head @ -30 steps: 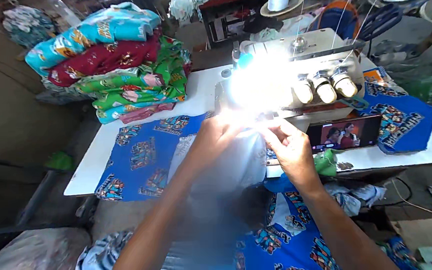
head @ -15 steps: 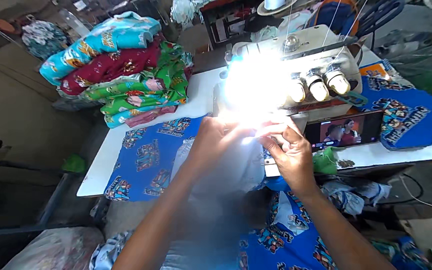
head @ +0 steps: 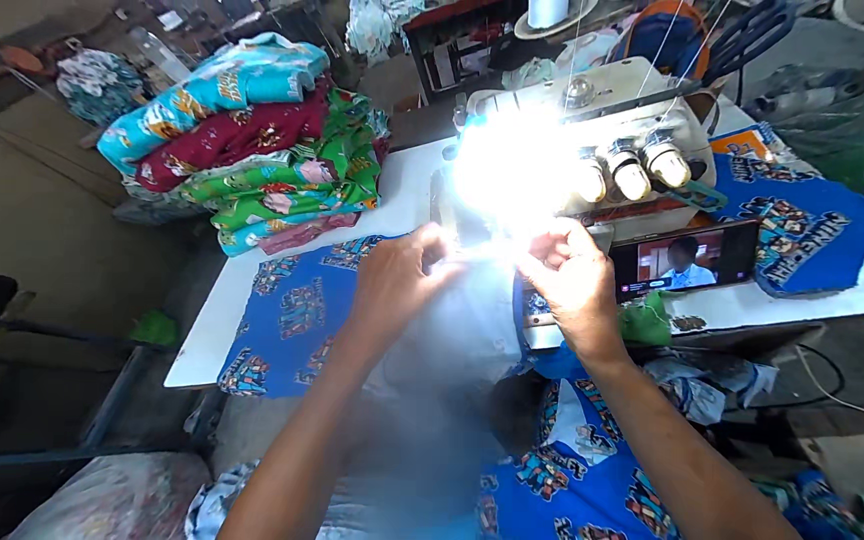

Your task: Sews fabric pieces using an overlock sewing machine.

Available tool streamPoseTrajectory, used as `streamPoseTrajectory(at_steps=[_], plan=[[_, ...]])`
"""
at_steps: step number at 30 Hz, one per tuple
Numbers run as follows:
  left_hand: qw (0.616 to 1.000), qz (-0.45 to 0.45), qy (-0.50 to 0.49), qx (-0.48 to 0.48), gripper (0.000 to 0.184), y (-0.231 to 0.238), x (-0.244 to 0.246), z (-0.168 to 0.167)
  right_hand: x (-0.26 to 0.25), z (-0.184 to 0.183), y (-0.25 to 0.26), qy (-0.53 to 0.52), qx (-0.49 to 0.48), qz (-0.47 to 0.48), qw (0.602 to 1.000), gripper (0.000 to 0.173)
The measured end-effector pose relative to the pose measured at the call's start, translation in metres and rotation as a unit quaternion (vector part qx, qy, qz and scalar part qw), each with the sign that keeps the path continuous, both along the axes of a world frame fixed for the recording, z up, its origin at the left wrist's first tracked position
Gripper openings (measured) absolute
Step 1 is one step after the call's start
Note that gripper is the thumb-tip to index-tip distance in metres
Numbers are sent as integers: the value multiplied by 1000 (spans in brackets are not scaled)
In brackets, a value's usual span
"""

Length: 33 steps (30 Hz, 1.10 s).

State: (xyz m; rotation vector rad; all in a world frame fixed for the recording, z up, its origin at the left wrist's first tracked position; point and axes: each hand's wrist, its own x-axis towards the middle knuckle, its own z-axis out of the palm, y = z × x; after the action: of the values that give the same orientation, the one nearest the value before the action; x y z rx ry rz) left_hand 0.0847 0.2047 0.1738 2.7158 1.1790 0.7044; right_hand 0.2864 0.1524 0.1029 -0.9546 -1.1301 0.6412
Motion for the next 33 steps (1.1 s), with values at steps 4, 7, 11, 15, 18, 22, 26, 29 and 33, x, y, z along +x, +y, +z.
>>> streamPoseTrajectory(at_steps=[4,7,11,15,18,22,26,29,33], plan=[[1000,-9,-26,-10,25,-2,10,1,-5,-1,2,-30,-2,-17,999,33],[996,-40,-67,-39,21,-6,19,1,-7,1,0,-33,7,-18,999,27],[992,-78,-81,-58,20,-9,28,0,-8,5,-5,-24,12,-8,1000,27],[995,-80,-64,-16,19,6,34,5,-6,5,-14,-82,-14,-42,996,27],[995,-86,-58,-10,23,11,29,14,-11,-14,-29,-174,-59,-68,981,39],[994,-83,-68,-8,24,14,21,21,-24,-52,-44,-259,-105,-92,956,53],[995,-66,-76,-2,23,11,16,25,-26,-63,-45,-212,-126,-71,967,27],[996,-50,-74,-5,24,13,10,27,-23,-58,-50,-157,-142,-36,977,17],[995,-39,-90,-5,26,15,1,22,-22,-58,-55,-125,-116,-28,985,14]])
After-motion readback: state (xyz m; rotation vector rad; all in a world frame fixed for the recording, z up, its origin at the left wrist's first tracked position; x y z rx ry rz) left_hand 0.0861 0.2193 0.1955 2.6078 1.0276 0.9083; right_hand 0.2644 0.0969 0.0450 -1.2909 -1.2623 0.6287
